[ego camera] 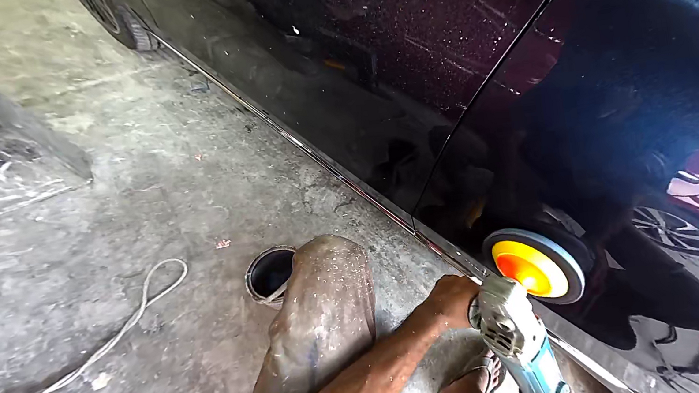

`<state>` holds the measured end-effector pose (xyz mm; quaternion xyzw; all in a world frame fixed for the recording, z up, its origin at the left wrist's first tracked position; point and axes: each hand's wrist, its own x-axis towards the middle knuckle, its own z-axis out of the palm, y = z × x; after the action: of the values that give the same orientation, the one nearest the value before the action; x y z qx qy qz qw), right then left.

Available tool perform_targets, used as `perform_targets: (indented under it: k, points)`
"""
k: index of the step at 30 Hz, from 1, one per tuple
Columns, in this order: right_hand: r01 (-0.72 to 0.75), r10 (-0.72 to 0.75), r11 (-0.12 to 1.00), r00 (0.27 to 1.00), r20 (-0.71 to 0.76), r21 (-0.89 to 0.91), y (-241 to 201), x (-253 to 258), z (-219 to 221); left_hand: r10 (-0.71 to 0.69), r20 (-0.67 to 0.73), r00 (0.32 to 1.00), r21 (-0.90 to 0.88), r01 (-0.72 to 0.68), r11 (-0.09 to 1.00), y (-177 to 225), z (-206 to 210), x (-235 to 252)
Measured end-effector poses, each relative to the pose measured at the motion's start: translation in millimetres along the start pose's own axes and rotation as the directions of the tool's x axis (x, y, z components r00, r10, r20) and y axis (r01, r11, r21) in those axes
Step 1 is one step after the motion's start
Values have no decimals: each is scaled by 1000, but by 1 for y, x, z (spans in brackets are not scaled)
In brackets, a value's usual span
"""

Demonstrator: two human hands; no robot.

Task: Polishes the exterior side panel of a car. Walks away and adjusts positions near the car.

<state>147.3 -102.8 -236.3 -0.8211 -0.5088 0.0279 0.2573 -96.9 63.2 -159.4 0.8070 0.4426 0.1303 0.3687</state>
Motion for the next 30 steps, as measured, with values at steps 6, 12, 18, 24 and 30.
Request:
perform_targets:
  k: [6, 12, 18, 24, 30]
  points:
    - [48, -46, 998, 997, 59, -32, -27, 4, -1, -116, 4, 993, -25, 116, 993, -17, -13, -15]
    - [148, -146, 989, 985, 88, -9, -81, 17, 20, -285, -151, 947, -70, 277, 958, -63, -32, -29]
    - [126, -128, 992, 988, 88, 27, -75, 18, 36, -322, -180, 930, -41, 320, 947, -66, -31, -27]
    - [30, -36, 976, 999, 21, 214, -1, 13, 43, -151, 5, 988, 156, 149, 977, 7, -16, -8]
    - [-231, 240, 872, 970, 34, 432, 50, 0, 43, 21, 157, 987, 225, -57, 973, 69, 29, 27]
